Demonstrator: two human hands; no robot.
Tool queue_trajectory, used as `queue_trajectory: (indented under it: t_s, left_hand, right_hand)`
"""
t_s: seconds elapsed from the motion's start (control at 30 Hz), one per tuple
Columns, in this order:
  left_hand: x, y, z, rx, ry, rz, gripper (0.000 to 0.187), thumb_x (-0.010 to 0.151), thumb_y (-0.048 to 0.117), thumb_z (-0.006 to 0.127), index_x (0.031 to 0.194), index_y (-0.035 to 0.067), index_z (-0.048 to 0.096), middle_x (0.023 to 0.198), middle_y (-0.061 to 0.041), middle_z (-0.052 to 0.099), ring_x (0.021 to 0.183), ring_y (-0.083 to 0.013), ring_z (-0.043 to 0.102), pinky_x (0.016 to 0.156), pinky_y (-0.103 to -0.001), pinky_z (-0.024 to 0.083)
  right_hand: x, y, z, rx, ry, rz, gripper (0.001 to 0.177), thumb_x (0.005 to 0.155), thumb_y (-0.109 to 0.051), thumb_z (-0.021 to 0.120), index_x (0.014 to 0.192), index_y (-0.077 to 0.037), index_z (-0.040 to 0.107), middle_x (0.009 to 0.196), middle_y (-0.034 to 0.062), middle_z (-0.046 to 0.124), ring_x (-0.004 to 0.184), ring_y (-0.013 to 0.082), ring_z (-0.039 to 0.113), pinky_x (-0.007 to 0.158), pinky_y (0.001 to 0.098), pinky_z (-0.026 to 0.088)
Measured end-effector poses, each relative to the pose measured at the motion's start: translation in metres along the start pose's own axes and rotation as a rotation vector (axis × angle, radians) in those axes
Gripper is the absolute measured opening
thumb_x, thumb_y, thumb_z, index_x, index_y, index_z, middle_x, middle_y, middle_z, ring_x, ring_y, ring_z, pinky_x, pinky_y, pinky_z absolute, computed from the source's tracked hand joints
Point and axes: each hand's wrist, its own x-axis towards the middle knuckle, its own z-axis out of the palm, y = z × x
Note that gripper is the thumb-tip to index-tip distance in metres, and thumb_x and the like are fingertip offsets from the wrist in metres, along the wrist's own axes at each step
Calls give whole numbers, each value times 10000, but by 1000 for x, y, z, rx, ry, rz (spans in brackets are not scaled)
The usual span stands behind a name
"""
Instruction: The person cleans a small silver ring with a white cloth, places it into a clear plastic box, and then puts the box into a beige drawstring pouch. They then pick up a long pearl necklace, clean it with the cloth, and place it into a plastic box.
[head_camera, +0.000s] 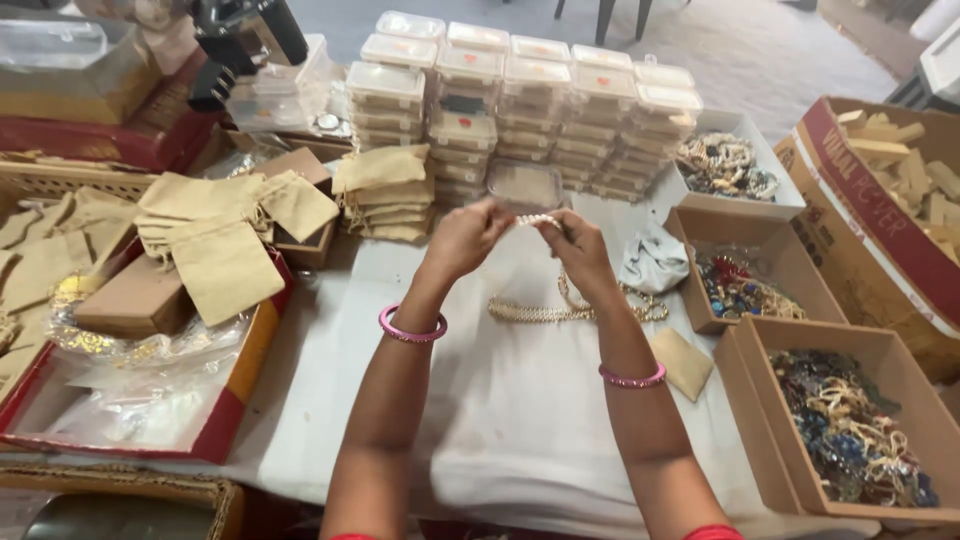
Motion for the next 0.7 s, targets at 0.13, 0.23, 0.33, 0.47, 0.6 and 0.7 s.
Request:
queue_trajectory:
  t_s: [0.13, 0.23, 0.33, 0.47, 0.6, 0.7]
  left_hand:
    - [8, -37, 13, -157, -399, -351, 374, 1030, 422, 681, 1024, 68, 802, 858, -122, 727, 760, -210, 679, 690, -397, 601]
    - [12, -32, 10, -953, -243, -484, 504, 1129, 484, 614, 1160, -3, 739, 873, -12, 641, 718, -130, 566, 742, -386, 563]
    - [8, 16, -5, -1342, -118, -479, 585, 1019, 577, 452, 1286, 122, 705, 1100, -5, 789, 930, -97, 717, 841, -330, 552]
    - [2, 3, 24, -628, -192, -347, 560, 1008, 587, 390, 1273, 174, 659, 1073, 74, 737, 948, -23, 684, 807, -323, 577]
    - [-4, -6, 41, -491, -487, -315, 603, 1069, 536, 544, 1042, -14, 790, 861, -41, 753, 719, -141, 624, 709, -365, 550]
    - [1, -41, 64, -933, -423, -363, 599, 1166, 463, 553, 1031, -99, 711, 839, -63, 654, 735, -151, 548, 701, -378, 414]
  right_hand:
    - [4, 6, -11, -112, 82, 70, 243, 1035, -274, 679, 986, -42, 733, 717, -37, 518, 648, 52, 436, 563, 243, 346]
    - [4, -2, -10, -119, -35, 127, 245, 999, -269, 688, 966, -27, 711, 737, -41, 599, 661, 49, 512, 591, 252, 446]
    - [-6, -28, -7, -447, -265, 25, 255, 995, -274, 666, 1009, -20, 693, 715, 6, 633, 634, 86, 594, 608, 287, 487]
    - [-13, -38, -10, -388, -186, -338, 232, 958, -222, 754, 979, 3, 703, 844, 56, 681, 763, 116, 636, 687, 300, 533]
    - [-6, -6, -17, -140, 50, -197, 294, 834, -150, 851, 985, 0, 648, 793, 22, 610, 737, 94, 540, 668, 269, 491]
    - [0, 23, -9, 210, -58, -19, 167, 986, -200, 706, 1066, -78, 626, 783, -25, 650, 720, 53, 562, 652, 227, 464]
